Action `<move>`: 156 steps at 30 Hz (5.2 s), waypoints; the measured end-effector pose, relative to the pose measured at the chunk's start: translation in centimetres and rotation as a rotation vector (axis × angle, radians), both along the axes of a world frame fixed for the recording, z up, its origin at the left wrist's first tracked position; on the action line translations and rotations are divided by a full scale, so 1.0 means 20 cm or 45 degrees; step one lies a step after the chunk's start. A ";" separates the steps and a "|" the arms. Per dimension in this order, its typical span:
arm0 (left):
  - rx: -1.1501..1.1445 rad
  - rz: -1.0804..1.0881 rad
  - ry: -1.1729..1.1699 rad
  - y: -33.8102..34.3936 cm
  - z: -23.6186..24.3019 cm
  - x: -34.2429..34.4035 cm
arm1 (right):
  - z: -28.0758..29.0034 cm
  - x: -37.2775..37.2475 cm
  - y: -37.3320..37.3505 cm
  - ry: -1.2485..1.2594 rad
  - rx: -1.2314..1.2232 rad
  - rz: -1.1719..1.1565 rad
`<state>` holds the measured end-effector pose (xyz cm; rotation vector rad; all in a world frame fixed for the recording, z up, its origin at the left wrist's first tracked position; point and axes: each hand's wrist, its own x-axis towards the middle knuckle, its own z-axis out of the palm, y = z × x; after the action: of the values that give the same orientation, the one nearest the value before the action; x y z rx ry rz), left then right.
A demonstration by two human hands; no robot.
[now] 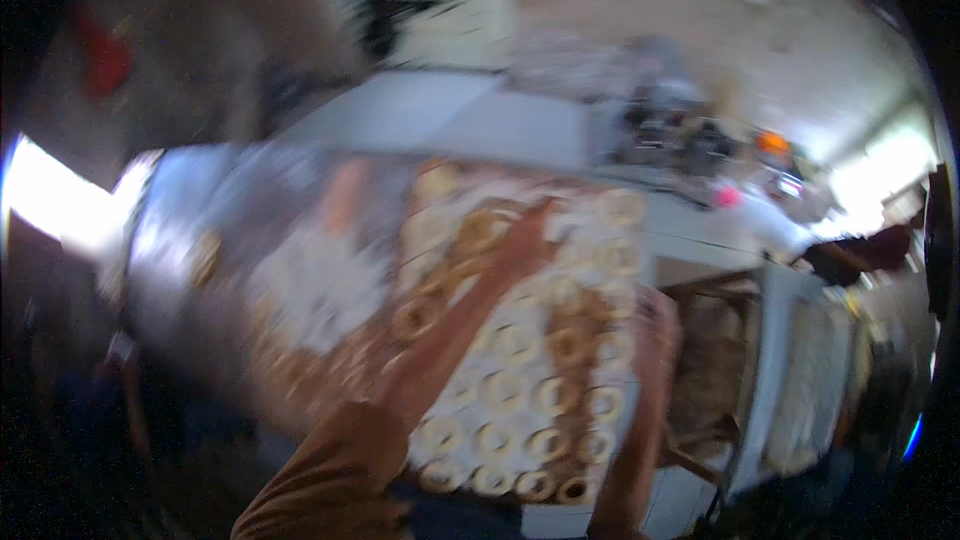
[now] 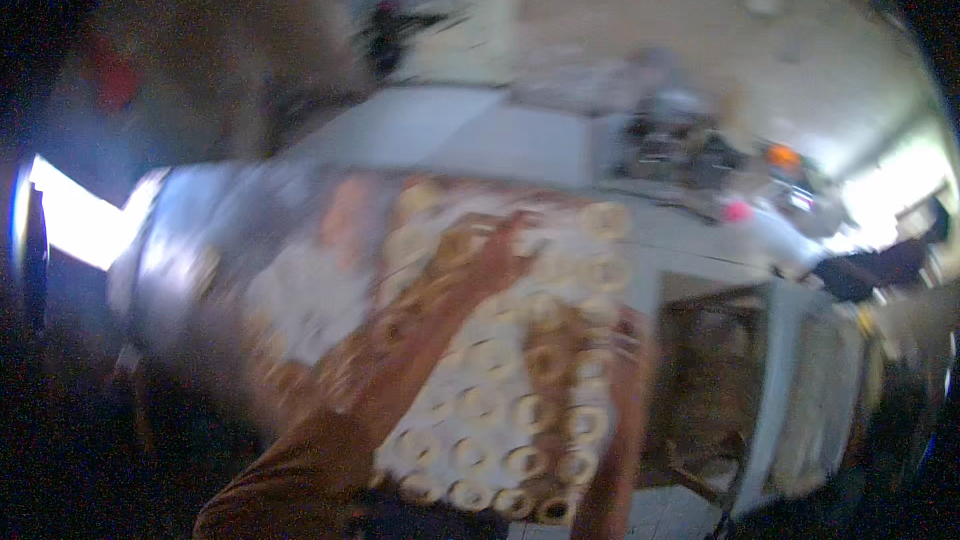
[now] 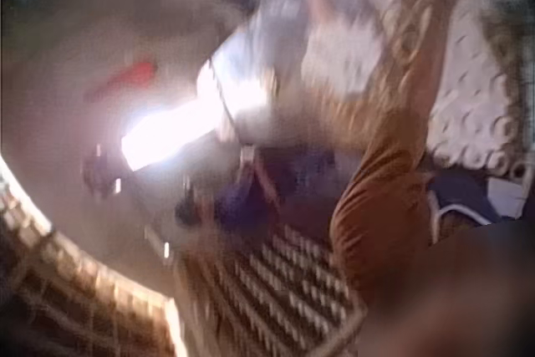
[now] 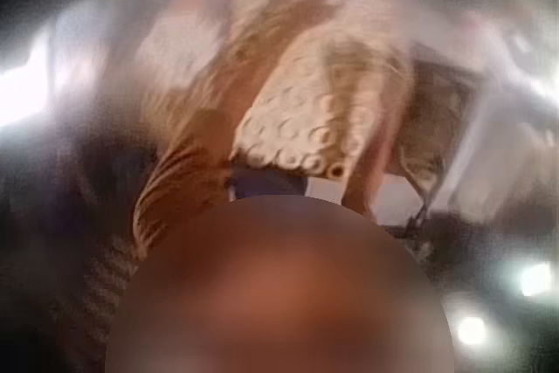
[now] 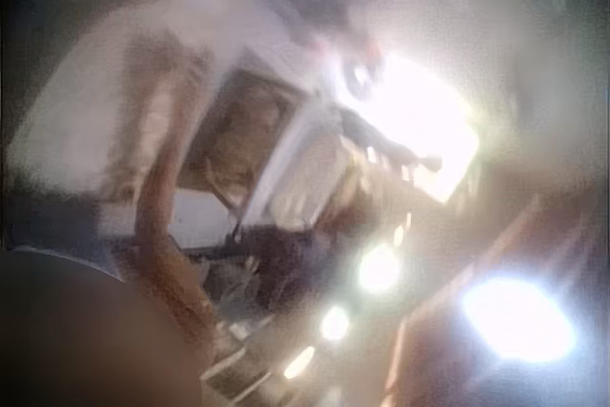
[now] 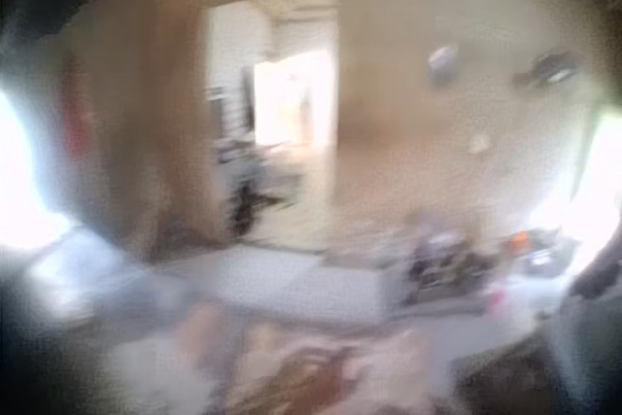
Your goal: The person shapes circular dough pieces into ring shapes by hand and places them on a wooden tray. The person also moves a tray of shaped dough to a rack. Another person is visible in the background working with a dough mixer.
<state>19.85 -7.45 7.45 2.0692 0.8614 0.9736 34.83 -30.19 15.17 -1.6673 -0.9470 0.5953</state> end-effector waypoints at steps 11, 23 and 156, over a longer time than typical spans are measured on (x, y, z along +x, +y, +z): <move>0.143 1.284 1.060 -0.88 0.03 -2.39 | -0.05 -0.72 -0.56 -0.294 -0.312 -0.065; -0.972 0.531 -0.758 -0.93 0.17 -2.39 | -0.04 -2.19 0.17 0.004 -0.268 0.866; -0.830 0.435 -0.521 -0.91 0.27 -2.50 | -0.01 -2.47 0.19 0.144 -0.162 0.649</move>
<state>-30.09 -25.68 12.83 1.1484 1.1392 1.0611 -14.53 -26.35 14.88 -1.4822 -1.2813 1.0983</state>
